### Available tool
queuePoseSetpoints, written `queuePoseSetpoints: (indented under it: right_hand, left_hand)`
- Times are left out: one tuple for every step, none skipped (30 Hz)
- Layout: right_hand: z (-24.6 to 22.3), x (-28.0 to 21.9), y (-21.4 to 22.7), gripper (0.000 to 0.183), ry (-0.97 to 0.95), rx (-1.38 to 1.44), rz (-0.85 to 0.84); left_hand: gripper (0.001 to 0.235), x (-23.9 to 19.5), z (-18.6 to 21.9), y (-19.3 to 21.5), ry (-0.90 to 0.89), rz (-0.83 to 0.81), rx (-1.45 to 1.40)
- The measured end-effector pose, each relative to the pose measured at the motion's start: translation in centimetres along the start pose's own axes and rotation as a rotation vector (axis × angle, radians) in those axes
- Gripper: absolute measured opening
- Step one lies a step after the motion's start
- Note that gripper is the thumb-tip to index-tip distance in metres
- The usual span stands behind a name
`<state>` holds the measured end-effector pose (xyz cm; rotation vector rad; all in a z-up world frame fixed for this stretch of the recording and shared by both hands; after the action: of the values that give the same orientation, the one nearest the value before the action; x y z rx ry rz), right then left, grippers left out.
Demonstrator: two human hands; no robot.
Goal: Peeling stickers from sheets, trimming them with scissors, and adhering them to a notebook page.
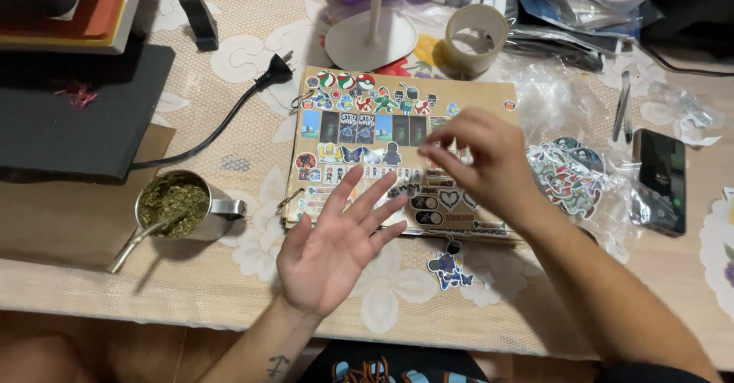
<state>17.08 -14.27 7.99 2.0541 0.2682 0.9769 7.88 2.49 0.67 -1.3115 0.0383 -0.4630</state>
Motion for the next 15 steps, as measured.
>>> queuePoseSetpoints:
  right_hand:
    - [-0.7, -1.5, 0.4, 0.01, -0.005, -0.001, 0.0]
    - [-1.9, -2.9, 0.7, 0.012, 0.098, -0.005, -0.019]
    - [-3.1, -4.4, 1.0, 0.016, 0.201, -0.01, -0.039]
    - [-3.7, -4.9, 1.3, 0.016, 0.197, -0.01, -0.039]
    - [-4.8, -5.5, 1.6, 0.017, 0.268, -0.081, -0.036]
    - [-5.8, -6.1, 1.8, 0.019, 0.34, -0.152, -0.03]
    - [-6.0, -6.3, 2.0, 0.019, 0.338, -0.153, -0.027]
    - [-6.4, -6.4, 2.2, 0.019, 0.352, -0.186, -0.007]
    - [-6.7, -6.6, 2.4, 0.019, 0.365, -0.219, 0.014]
    - [-6.6, -6.7, 2.4, 0.019, 0.366, -0.218, 0.015]
    - [-6.6, -6.9, 2.3, 0.018, 0.379, -0.232, 0.002]
    - [-6.6, -7.1, 2.1, 0.022, 0.391, -0.244, -0.013]
    - [-6.6, -7.1, 2.2, 0.022, 0.392, -0.241, -0.013]
    - [-6.7, -7.1, 2.3, 0.022, 0.4, -0.255, -0.019]
    - [-6.8, -7.1, 2.3, 0.021, 0.409, -0.269, -0.026]
  left_hand:
    - [0.08, -0.1, -0.1, -0.2, 0.005, 0.002, -0.001]
    - [0.079, 0.0, -0.3, -0.5, 0.006, -0.023, 0.005]
    - [0.078, 0.1, -0.4, -0.8, 0.006, -0.048, 0.011]
    - [0.078, 0.0, -0.6, -1.0, 0.01, -0.047, 0.009]
    - [0.077, 0.0, -0.8, -1.4, 0.009, -0.078, 0.012]
    - [0.075, 0.1, -0.9, -1.9, 0.008, -0.111, 0.018]
    - [0.075, 0.0, -1.1, -2.1, 0.011, -0.112, 0.02]
    - [0.078, 0.0, -1.3, -2.2, 0.02, -0.111, 0.028]
    - [0.081, 0.0, -1.5, -2.4, 0.029, -0.11, 0.037]
    - [0.081, 0.0, -1.5, -2.6, 0.029, -0.11, 0.039]
    - [0.082, 0.0, -1.6, -2.7, 0.037, -0.095, 0.047]
    - [0.083, -0.1, -1.7, -2.8, 0.044, -0.077, 0.055]
    - [0.083, 0.0, -1.8, -2.8, 0.043, -0.076, 0.056]
    - [0.084, -0.1, -1.9, -2.9, 0.047, -0.085, 0.055]
    - [0.084, -0.1, -2.0, -2.9, 0.051, -0.094, 0.054]
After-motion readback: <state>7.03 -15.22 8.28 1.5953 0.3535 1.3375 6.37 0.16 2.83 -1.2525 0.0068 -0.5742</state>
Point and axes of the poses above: each hand's wrist, its own x-axis towards the middle knuckle, its own y-axis out of the back of the hand, z = x × y, the point moved 6 cm from there along x, towards the middle knuckle, and after that the axes turned 8 degrees about -x, right-handed, at the moved point
